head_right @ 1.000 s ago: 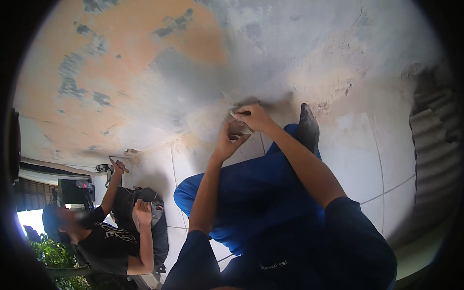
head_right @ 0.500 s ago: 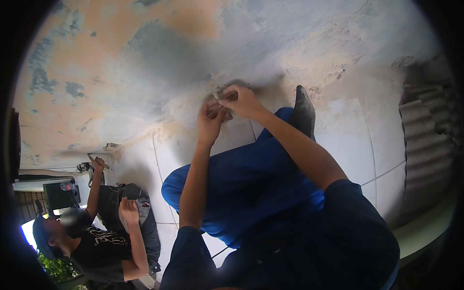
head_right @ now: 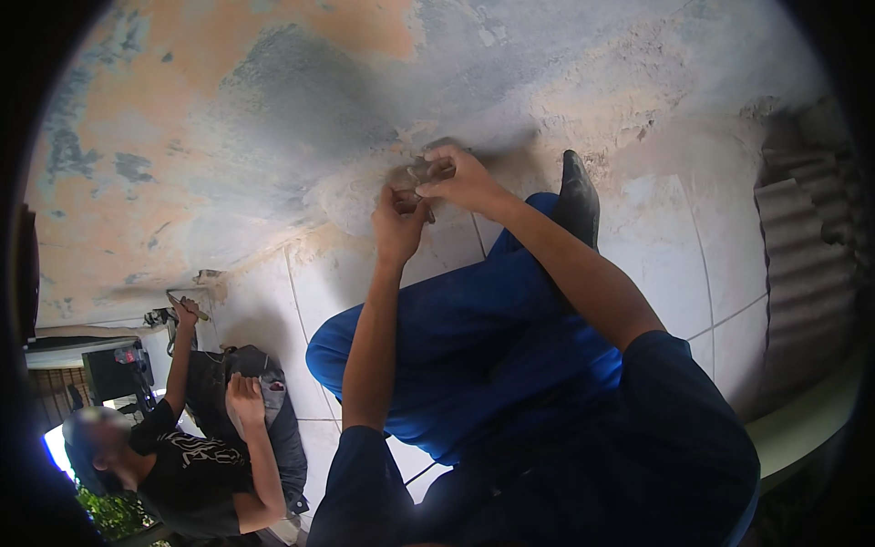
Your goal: The person sands a wall by rubbing a folded piece of sandpaper against the wall surface, periodically folding and repositioning the sandpaper.
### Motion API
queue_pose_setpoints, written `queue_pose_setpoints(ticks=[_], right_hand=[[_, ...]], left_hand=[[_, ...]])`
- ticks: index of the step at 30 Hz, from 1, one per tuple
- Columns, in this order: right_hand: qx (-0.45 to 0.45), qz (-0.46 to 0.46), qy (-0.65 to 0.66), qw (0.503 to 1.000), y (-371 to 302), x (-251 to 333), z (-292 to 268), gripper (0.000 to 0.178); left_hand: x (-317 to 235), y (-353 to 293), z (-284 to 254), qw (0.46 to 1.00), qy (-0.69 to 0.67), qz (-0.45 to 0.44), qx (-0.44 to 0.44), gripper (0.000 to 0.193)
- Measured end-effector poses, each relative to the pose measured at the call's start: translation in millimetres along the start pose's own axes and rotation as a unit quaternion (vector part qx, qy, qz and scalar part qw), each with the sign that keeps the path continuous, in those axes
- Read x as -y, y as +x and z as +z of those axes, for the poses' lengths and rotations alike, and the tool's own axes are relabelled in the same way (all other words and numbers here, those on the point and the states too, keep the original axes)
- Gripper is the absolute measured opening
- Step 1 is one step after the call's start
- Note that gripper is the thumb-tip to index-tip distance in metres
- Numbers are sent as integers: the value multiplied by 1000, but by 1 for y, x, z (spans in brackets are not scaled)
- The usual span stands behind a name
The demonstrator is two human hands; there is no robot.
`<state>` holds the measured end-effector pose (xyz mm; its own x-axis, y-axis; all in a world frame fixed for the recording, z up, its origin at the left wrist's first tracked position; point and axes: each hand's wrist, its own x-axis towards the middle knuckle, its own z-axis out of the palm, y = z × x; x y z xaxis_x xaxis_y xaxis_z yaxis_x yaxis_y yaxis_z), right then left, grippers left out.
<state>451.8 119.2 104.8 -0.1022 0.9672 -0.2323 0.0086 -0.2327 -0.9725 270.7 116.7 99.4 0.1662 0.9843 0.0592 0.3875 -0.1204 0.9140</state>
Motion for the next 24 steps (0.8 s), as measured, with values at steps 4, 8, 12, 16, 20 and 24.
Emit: queue_pose_setpoints(ticks=[4,8,12,16,20,24], right_hand=[[64,75,59,993,4,3,-7,82],[3,-47,-31,998,-10,7,7,70],[21,-23,-33,999,-2,-3,-1,58],[29,46,16,998,0,-4,-3,44],[-28,-50,-114,992,0,-10,-2,27],[-58,-110,-176,977,2,-13,-1,23]], left_hand=[[1,1,1,1000,17,12,9,31],[5,1,-4,1000,10,24,8,31],[-6,-2,4,1000,0,12,9,30],[-9,-4,3,998,26,-8,55,29],[-4,-4,3,994,46,60,74,32],[7,2,-16,986,130,99,42,47]])
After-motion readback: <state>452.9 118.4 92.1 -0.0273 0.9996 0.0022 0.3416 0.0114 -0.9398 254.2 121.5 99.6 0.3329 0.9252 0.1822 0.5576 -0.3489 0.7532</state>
